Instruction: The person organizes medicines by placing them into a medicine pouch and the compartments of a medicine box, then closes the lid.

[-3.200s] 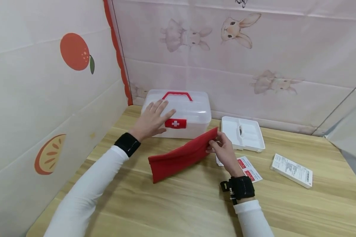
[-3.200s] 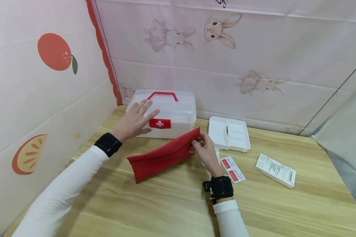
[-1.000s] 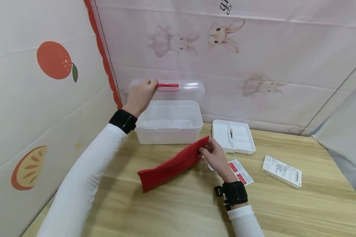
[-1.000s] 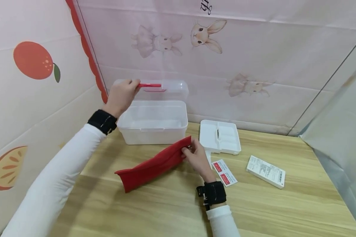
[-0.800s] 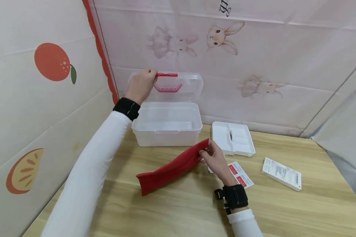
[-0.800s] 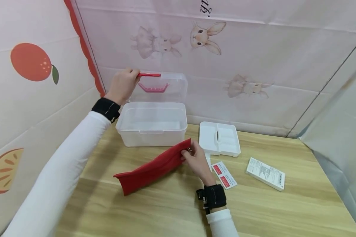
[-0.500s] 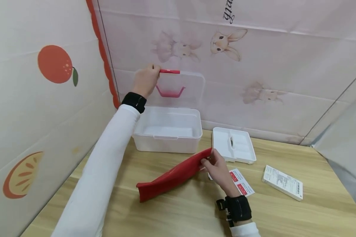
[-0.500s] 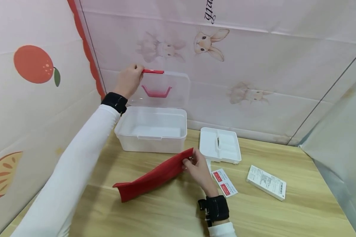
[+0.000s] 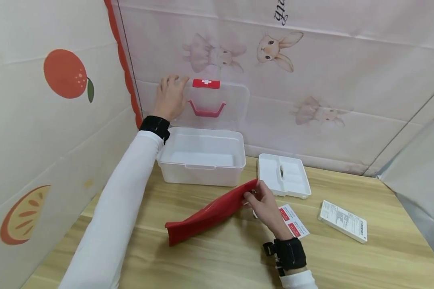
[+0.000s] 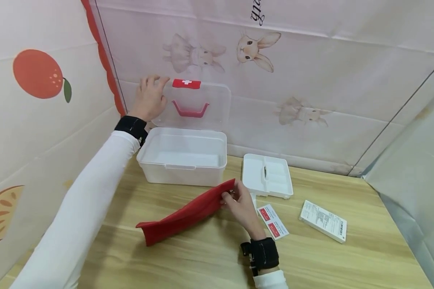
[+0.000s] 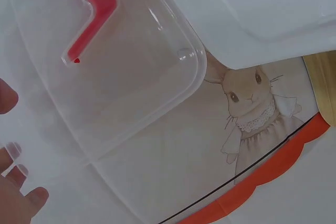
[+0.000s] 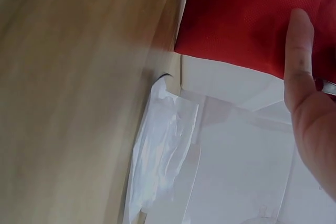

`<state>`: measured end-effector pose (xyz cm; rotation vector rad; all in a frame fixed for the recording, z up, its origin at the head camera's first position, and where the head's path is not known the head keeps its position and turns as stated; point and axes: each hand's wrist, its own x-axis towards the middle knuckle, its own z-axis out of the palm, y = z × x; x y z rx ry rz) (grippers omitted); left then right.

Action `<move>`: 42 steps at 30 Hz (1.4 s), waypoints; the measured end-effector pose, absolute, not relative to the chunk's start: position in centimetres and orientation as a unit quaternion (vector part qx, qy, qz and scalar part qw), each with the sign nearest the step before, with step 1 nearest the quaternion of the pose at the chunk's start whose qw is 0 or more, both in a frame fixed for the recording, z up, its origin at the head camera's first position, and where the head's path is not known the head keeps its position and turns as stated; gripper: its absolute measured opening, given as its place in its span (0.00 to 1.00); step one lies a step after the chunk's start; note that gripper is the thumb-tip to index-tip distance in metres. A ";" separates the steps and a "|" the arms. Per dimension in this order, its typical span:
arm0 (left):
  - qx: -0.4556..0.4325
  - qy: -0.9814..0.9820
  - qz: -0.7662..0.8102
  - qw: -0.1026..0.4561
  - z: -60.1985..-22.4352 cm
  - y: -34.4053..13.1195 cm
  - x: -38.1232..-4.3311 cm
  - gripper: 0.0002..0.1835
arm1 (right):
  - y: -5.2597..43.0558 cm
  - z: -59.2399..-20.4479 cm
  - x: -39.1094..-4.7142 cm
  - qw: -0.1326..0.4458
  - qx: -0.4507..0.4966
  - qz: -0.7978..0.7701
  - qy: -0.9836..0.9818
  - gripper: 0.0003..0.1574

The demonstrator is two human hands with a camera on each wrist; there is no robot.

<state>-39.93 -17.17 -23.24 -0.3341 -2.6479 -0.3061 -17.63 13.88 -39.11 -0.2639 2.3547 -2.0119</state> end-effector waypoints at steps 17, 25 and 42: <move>-0.128 -0.961 -0.091 0.229 -23.8 -17.6 -39.7 0.30 | 14.0 -40.0 -17.1 0.016 -0.081 -0.659 0.748 0.13; -0.129 -0.962 -0.084 0.225 -23.3 -17.8 -39.3 0.31 | 13.8 -39.8 -17.2 0.011 -0.087 -0.655 0.751 0.12; -0.117 -0.957 -0.167 0.204 -25.9 -19.4 -35.3 0.30 | 14.3 -39.7 -17.3 0.009 -0.094 -0.643 0.760 0.14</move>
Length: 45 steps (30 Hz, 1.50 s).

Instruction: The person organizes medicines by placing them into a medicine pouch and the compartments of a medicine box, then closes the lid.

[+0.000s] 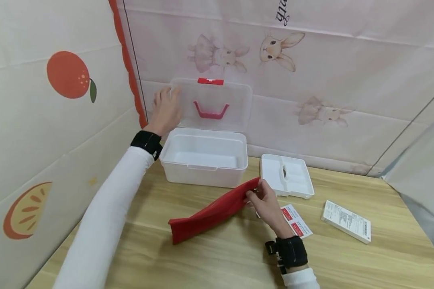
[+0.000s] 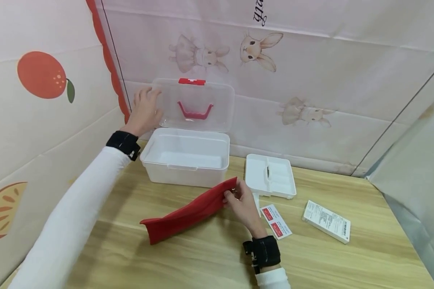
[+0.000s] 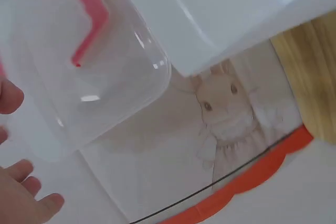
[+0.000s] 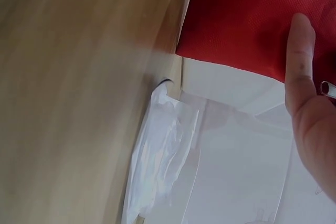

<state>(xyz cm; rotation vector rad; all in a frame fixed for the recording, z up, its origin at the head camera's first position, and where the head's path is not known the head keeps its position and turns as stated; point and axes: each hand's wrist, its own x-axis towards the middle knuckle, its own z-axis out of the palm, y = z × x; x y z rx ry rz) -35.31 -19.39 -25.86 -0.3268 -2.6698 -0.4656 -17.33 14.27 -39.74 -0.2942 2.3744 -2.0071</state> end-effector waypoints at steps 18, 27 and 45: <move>-0.303 -0.830 -0.416 -0.214 -31.2 -22.0 -16.0 0.26 | 13.6 -39.5 -17.1 0.000 -0.103 -0.649 0.754 0.14; -0.357 -0.765 -0.373 -0.385 -34.0 -19.6 -15.4 0.58 | 13.9 -39.6 -17.0 0.001 -0.082 -0.655 0.751 0.14; -0.188 -0.796 -0.572 -0.059 -39.5 -18.8 -12.8 0.19 | 14.9 -38.6 -16.8 -0.040 -0.089 -0.645 0.758 0.16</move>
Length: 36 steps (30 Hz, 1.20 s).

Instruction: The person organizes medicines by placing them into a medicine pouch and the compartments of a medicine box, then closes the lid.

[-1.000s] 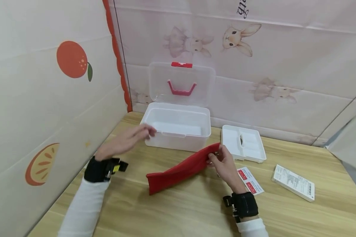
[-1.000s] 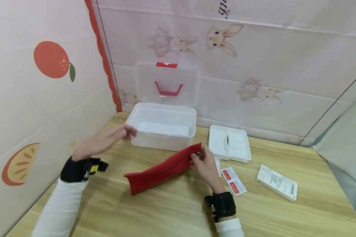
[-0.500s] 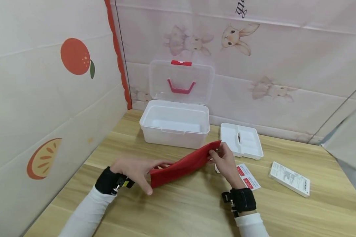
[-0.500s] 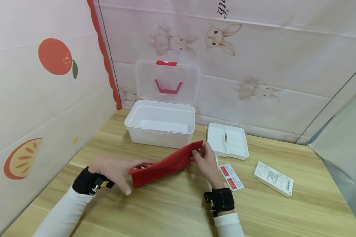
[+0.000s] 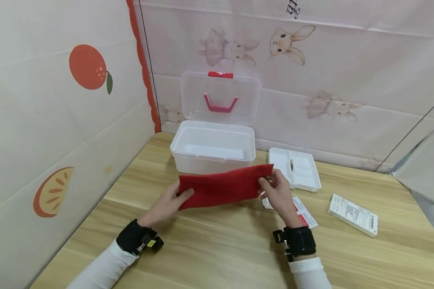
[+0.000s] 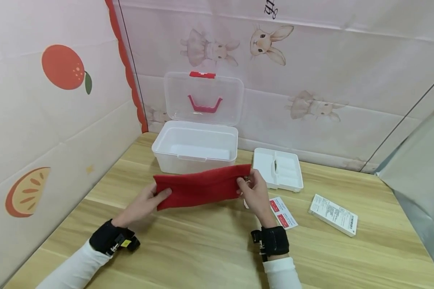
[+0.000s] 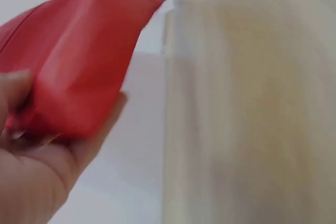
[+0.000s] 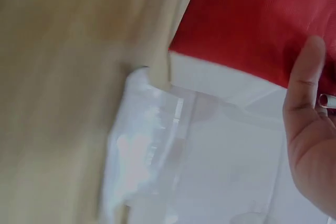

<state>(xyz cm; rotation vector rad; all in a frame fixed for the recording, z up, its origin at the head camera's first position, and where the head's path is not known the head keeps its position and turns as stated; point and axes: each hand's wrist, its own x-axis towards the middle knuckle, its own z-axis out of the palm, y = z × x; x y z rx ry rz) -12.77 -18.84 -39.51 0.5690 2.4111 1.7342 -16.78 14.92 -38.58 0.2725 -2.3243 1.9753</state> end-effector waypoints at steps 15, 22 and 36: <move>0.109 0.751 0.626 -0.178 -30.1 -20.0 -15.5 0.22 | 15.8 -36.4 -15.5 0.068 0.135 0.633 -0.760 0.16; 0.101 0.774 0.594 -0.196 -26.7 -20.7 -19.0 0.22 | 16.1 -36.0 -15.3 0.059 0.150 0.621 -0.767 0.14; 0.010 0.810 0.584 -0.048 -28.8 -19.7 -27.2 0.26 | 16.2 -35.3 -14.7 0.057 0.142 0.627 -0.764 0.09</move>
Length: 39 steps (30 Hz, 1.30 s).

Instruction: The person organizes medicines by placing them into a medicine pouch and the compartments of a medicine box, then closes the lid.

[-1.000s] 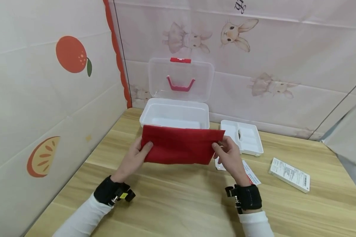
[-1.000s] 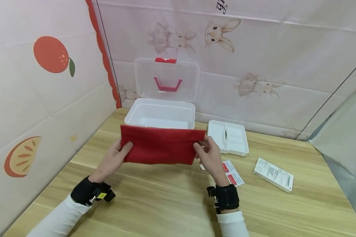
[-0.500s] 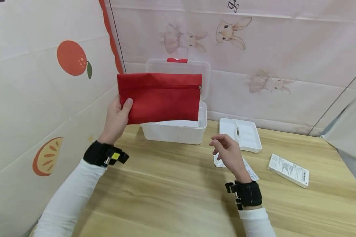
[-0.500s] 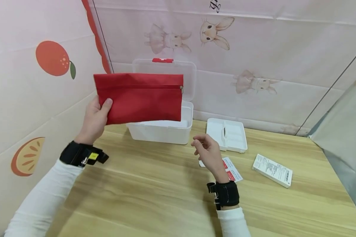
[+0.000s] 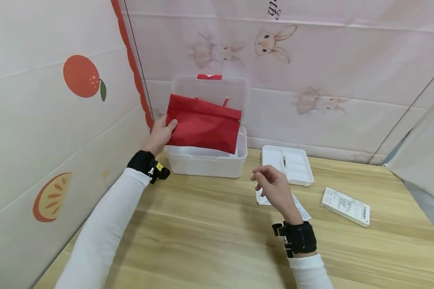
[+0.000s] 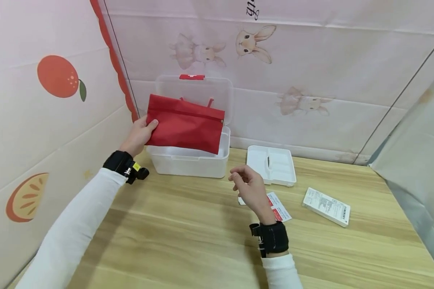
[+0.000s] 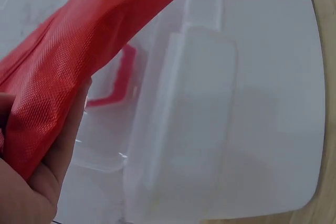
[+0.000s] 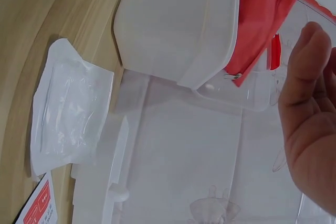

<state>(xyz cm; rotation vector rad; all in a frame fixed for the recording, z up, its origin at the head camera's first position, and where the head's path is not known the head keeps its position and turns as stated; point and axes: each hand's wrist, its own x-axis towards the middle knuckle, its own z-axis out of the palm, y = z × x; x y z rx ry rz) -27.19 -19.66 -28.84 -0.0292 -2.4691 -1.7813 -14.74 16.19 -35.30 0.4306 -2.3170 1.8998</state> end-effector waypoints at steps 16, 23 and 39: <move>-0.045 -0.836 -0.545 -0.034 -31.6 -19.9 -29.4 0.29 | 16.5 -35.0 -14.8 0.046 0.131 0.619 -0.773 0.09; -0.062 -0.898 -0.434 0.050 -32.3 -19.3 -29.6 0.28 | 16.2 -35.0 -14.7 0.039 0.127 0.616 -0.776 0.09; -0.033 -0.959 -0.277 0.058 -33.3 -18.2 -29.9 0.38 | 15.9 -35.3 -14.7 0.041 0.133 0.613 -0.777 0.09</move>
